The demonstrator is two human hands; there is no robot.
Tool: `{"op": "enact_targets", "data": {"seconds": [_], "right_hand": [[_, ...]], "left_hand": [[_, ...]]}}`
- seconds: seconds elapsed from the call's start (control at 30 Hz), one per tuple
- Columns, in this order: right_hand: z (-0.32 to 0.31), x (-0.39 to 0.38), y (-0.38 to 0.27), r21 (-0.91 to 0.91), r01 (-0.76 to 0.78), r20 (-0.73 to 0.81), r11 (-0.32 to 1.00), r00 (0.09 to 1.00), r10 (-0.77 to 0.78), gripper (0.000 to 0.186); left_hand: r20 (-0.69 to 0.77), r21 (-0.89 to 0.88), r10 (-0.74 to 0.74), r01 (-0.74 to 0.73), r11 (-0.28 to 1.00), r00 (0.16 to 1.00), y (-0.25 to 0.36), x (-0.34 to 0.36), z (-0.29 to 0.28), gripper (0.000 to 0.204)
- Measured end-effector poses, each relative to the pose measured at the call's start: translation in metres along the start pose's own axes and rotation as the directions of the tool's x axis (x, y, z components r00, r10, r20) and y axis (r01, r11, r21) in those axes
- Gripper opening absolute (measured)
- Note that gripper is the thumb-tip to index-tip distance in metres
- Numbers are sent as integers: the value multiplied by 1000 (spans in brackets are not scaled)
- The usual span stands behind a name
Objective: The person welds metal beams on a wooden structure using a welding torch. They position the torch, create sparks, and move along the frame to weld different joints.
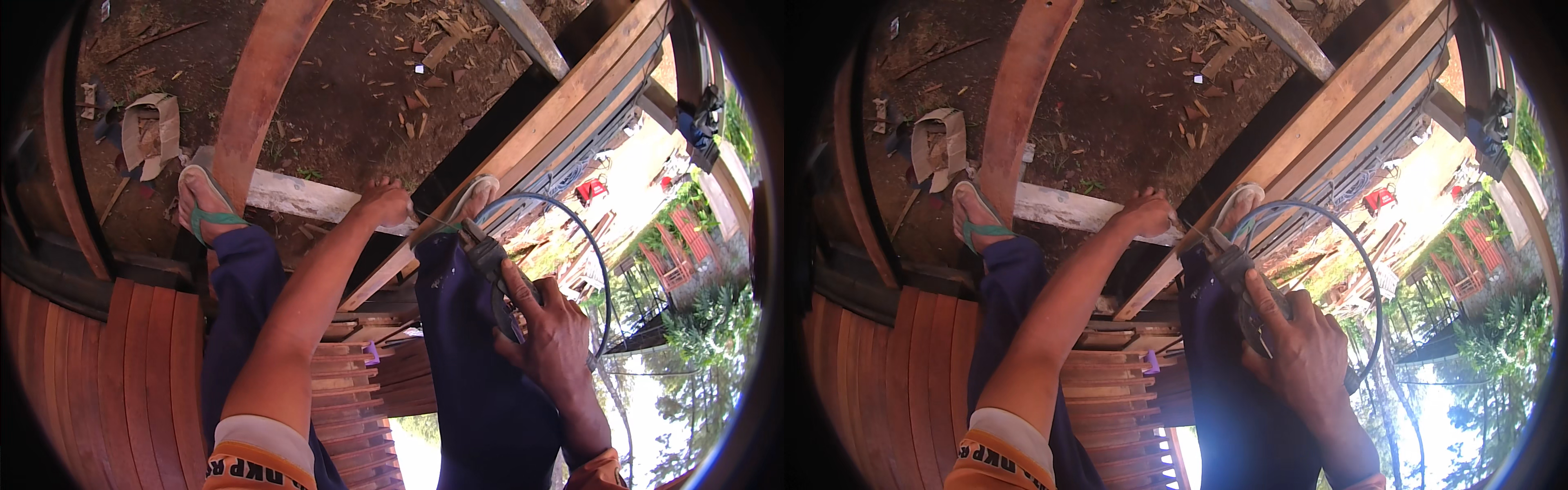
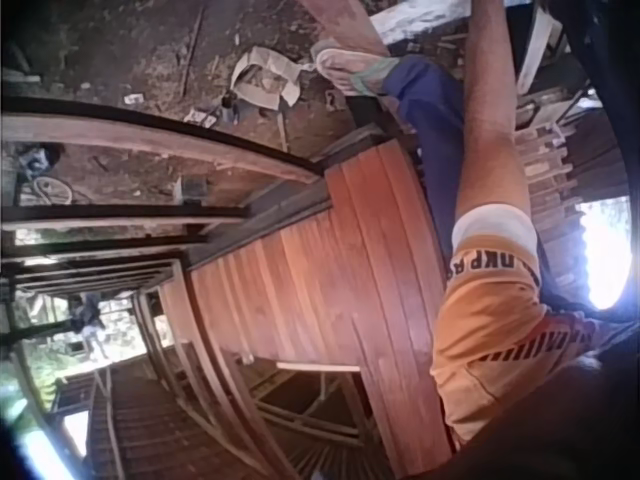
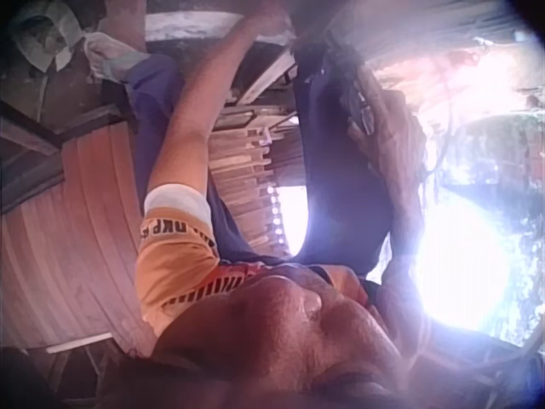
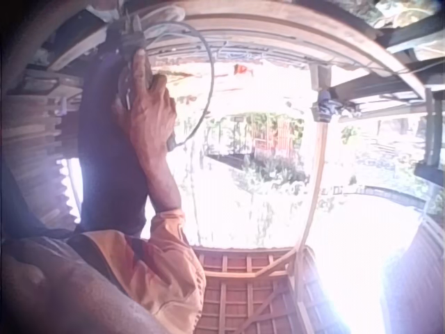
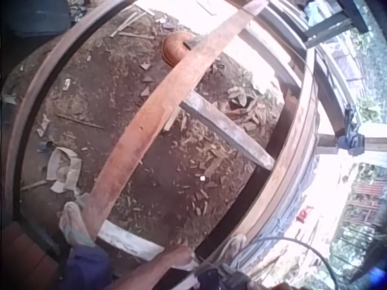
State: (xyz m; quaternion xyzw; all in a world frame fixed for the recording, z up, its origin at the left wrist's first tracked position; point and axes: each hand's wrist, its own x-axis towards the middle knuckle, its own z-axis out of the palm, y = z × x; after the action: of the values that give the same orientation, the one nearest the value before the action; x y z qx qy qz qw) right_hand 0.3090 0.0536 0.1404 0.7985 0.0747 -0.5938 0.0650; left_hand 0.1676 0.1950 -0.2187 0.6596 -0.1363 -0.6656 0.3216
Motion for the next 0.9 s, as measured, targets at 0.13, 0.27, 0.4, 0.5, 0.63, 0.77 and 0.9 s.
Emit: {"op": "enact_targets", "data": {"seconds": [0.13, 0.27, 0.4, 0.5, 0.63, 0.77, 0.9], "right_hand": [[2, 1, 1, -4, 11, -17, 1000, 1000, -11, 107], [1, -1, 1, -23, 7, 0, 1000, 1000, -7, 107], [-3, -4, 0, -21, 11, 3, 1000, 1000, -11, 106], [-4, -4, -1, -22, 31, -21, 999, 999, -31, 104], [-5, -4, -3, -18, 25, -32, 1000, 999, -25, 104], [-3, -3, -2, -22, 23, -40, 1000, 999, -24, 103], [-2, -2, 0, -13, 38, -49, 999, 998, -39, 102]], "left_hand": [[7, 12, 19, -19, 1000, 1000, 4, -2, -4, 40], [10, -5, 29, -29, 1000, 1000, 3, -3, -4, 41], [43, -13, 27, -27, 1000, 999, 5, -6, -9, 40], [21, -17, 20, -20, 1000, 1000, 8, -9, -11, 38], [95, -3, 63, -63, 998, 993, 4, -7, -15, 42], [74, -26, 19, -17, 1000, 997, 6, -5, -13, 39], [104, 18, 28, -30, 999, 994, 10, -9, -19, 47]]}}
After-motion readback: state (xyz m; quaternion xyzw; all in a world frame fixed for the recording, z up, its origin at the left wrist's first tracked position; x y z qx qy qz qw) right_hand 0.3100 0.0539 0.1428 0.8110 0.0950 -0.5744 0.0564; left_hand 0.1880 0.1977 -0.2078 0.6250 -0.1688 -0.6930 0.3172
